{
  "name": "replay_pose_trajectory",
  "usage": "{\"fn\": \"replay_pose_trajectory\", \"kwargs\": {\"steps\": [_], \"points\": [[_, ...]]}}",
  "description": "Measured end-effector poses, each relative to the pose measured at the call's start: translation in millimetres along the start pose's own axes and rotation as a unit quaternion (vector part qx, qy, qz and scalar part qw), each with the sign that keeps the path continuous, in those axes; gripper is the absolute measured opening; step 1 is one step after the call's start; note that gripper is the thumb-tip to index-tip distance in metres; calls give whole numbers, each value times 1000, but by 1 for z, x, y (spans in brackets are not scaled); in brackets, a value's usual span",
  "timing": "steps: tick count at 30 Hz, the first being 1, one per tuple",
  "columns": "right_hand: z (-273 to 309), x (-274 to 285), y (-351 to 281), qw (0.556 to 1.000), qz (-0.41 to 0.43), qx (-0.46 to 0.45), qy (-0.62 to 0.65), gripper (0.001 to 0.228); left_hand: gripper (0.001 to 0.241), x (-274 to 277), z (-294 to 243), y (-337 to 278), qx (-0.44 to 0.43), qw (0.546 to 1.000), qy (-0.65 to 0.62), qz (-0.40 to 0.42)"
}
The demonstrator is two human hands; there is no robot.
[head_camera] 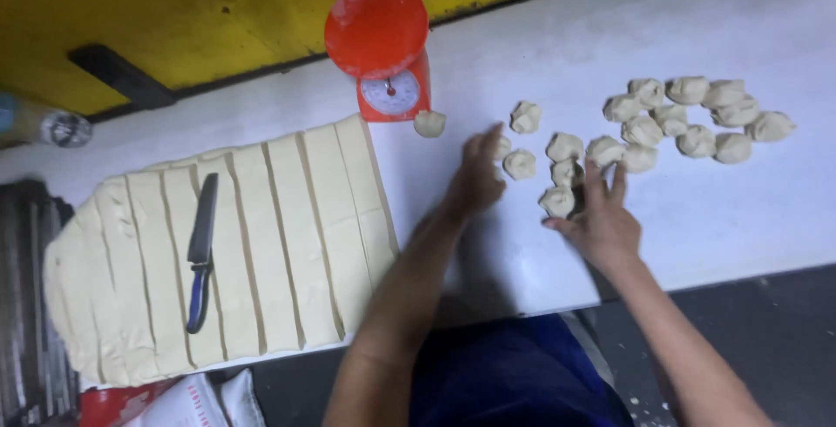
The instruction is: The person cuts a large sheet of dough into strips using a knife, then rolls each strip into a log and pinches off small pieces. The pieces are placed on a scale and then set aside on the table.
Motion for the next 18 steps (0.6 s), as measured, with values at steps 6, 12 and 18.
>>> {"fn": "replay_pose_trajectory", "kwargs": {"steps": [6,12,18], "points": [[-64,-27,94,992,-63,92,52,51,55,-83,-22,40,118,987,10,108],[-70,110,111,996,-56,62,-15,70,100,-53,-67,54,-53,998,20,-10],[36,16,122,925,-97,357,-85,34,22,14,-16,-70,48,987,-92,-126]]}}
Point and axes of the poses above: each hand's wrist, its own y-axis towards the middle knuckle, its own x-axis out of the back of the hand, z = x × y, the point moved 9 cm from there along y, towards the middle knuckle, and after that the axes turned 7 degrees about x, right-handed, at the moved point
